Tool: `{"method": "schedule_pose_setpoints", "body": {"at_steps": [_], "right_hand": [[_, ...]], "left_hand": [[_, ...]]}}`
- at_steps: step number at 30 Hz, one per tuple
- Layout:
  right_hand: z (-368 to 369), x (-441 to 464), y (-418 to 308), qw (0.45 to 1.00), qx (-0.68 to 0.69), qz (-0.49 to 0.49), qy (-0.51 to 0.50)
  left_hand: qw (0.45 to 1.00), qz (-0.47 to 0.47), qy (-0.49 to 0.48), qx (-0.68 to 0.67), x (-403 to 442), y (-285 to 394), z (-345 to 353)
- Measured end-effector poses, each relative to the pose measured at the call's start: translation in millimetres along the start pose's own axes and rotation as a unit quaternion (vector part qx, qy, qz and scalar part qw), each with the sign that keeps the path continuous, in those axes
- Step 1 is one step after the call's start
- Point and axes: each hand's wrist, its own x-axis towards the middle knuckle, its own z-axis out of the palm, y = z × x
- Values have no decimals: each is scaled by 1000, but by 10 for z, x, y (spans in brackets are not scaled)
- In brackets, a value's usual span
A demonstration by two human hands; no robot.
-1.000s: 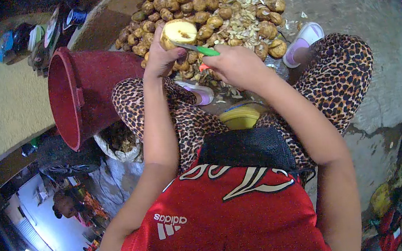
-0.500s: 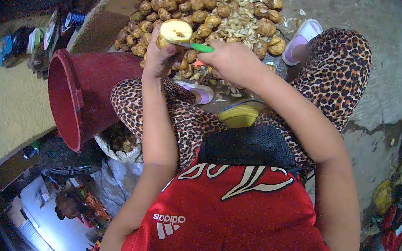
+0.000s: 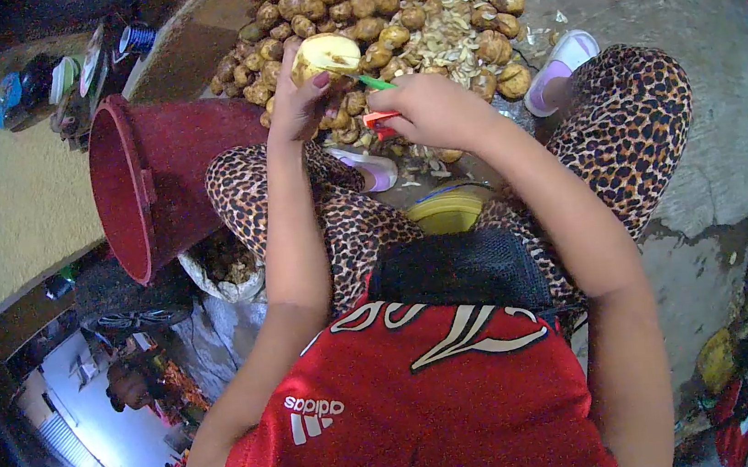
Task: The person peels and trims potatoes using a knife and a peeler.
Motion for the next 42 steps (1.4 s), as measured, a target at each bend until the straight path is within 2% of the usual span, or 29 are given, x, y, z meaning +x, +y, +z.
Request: {"method": "schedule_pose_setpoints", "body": {"at_steps": [3,6,9,12,15,18,21,24,27,31,40,42], "right_hand": [[-67,-4,11,997,66,-31,-26],[-121,-17,-2,994,89,-36,-46],[-156,-41,-7,992,103,-23,-75],[-142,-71,8,964,255,18,-79],[-186,-75,64,959,258,43,-108],[-204,-75,61,970,220,32,-99],[-219,-97,81,988,145,59,-18],[-248,-104,64,981,181,69,-3],[-138,-111,70,996,65,-51,24],[-57,-166,-116,998,-51,31,-8],[-35,-172,-149,995,-78,54,19],[-20,-164,-136,995,-81,64,-9]], "left_hand": [[999,-1,-3,-50,-5,23,27],[999,-8,-26,-38,-2,3,3],[999,14,-36,-31,4,0,8],[999,24,-29,-21,-12,-2,-11],[996,5,-64,-66,-1,28,-40],[998,-4,-35,-61,-11,6,-17],[996,-1,-11,-87,9,-13,-29],[996,2,-23,-83,21,-26,-75],[997,11,-19,-73,10,3,-46],[997,22,-18,-71,6,17,-33],[994,23,-34,-97,30,-1,-71],[995,28,-31,-95,44,-21,-74]]}}
